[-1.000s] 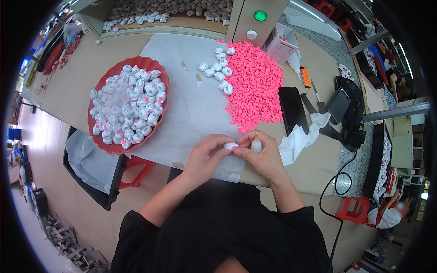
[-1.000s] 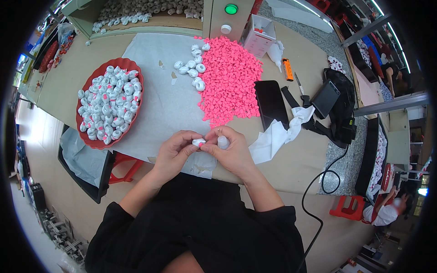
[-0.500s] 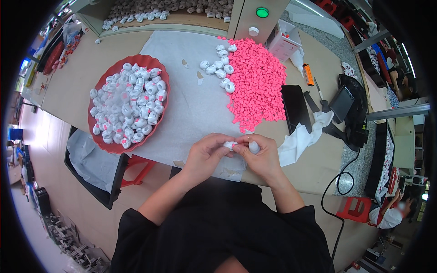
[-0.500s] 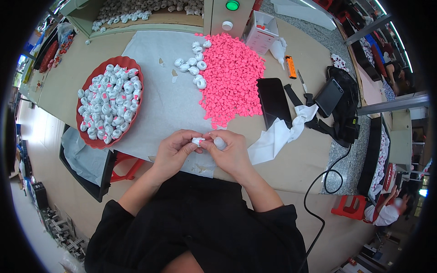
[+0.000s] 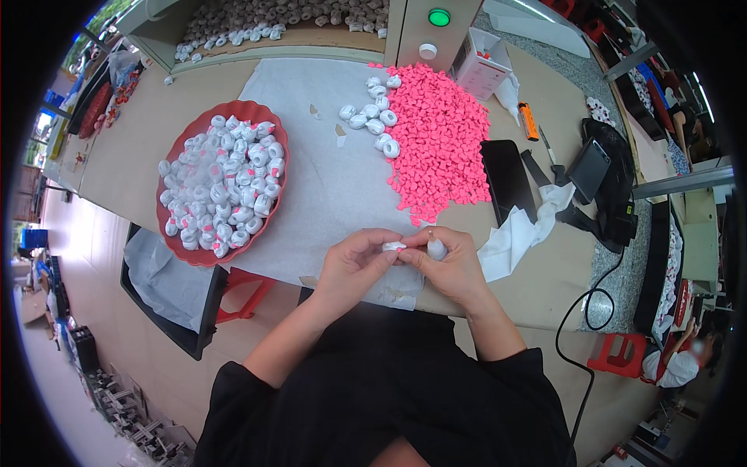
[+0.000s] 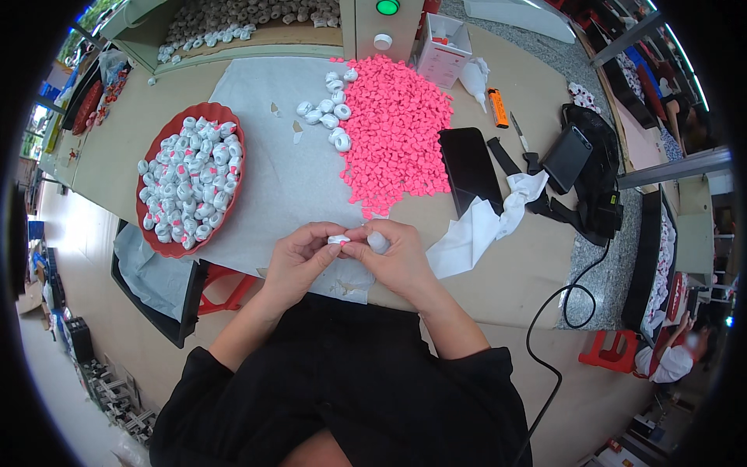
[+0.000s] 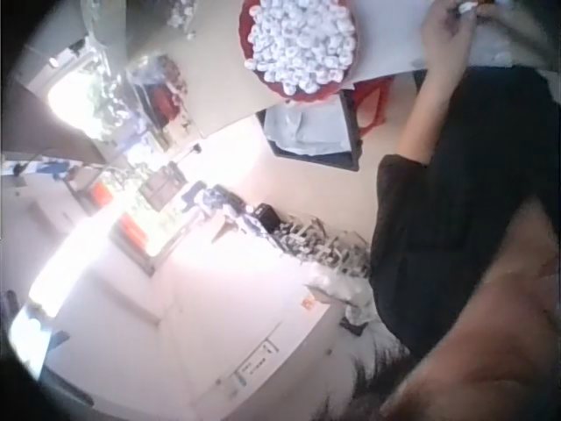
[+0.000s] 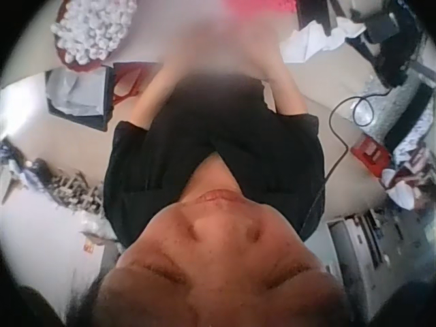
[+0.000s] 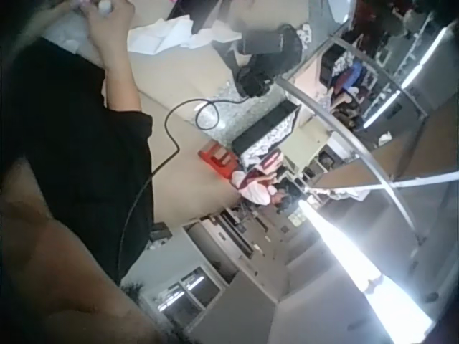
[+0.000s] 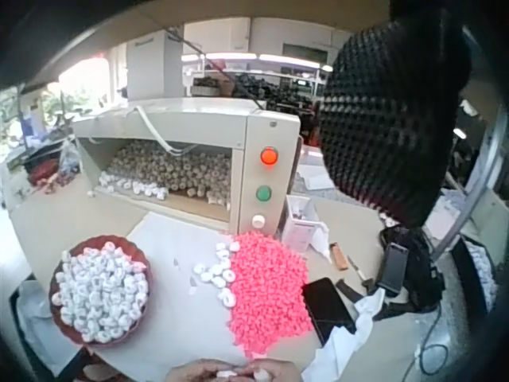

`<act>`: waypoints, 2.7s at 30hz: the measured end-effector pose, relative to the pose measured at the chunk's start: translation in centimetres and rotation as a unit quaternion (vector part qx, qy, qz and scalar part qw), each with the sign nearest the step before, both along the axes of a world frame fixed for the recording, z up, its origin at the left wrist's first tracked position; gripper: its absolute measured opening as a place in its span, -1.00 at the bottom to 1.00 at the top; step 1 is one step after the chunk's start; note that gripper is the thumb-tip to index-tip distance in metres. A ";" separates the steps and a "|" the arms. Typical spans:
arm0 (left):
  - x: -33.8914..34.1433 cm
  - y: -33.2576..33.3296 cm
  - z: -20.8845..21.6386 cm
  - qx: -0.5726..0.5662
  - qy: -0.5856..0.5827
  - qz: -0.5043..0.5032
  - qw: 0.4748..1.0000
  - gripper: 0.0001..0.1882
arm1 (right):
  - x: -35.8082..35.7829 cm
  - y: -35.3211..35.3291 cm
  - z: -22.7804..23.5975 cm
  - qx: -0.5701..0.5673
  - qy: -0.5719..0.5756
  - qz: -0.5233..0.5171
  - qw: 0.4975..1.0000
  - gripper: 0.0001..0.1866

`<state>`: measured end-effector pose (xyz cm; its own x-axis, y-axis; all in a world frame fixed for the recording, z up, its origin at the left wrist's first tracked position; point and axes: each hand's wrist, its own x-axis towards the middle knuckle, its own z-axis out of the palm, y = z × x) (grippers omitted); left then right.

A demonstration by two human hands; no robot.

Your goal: The person repeatedly picks up small white cylindrical objects and applies a small amount of adhesive from a white bottle to the top. They then press a small pink piece onto the adhesive and place the finished item into a red bowl. This process is repeated continuously throughout the clip.

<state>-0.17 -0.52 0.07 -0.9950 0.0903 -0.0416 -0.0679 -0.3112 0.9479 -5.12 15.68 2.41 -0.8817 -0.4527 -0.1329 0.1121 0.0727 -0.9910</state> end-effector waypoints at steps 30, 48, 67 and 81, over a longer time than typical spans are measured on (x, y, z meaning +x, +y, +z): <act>0.0 0.3 0.2 0.065 -0.047 0.024 0.996 -0.79 | 0.5 0.0 -1.5 -0.010 0.171 0.010 0.985 -0.87; 0.3 1.2 1.0 -0.134 0.128 0.074 0.980 -0.70 | 0.5 0.7 -1.1 -0.102 0.064 -0.017 0.993 -0.91; -0.2 1.3 1.1 -0.065 0.048 -0.018 0.997 -0.68 | 0.8 0.4 -1.2 -0.047 0.257 -0.044 0.964 -0.82; -0.6 1.3 0.1 -0.011 -0.019 -0.010 1.000 -0.72 | 0.7 0.1 -2.7 -0.011 0.331 -0.046 0.943 -0.81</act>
<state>-0.72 0.82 0.20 -0.9906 0.1095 -0.0825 -0.1111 -0.2892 0.9508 -4.45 15.74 -0.28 -0.8040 -0.3670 0.4678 -0.5258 0.0715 -0.8476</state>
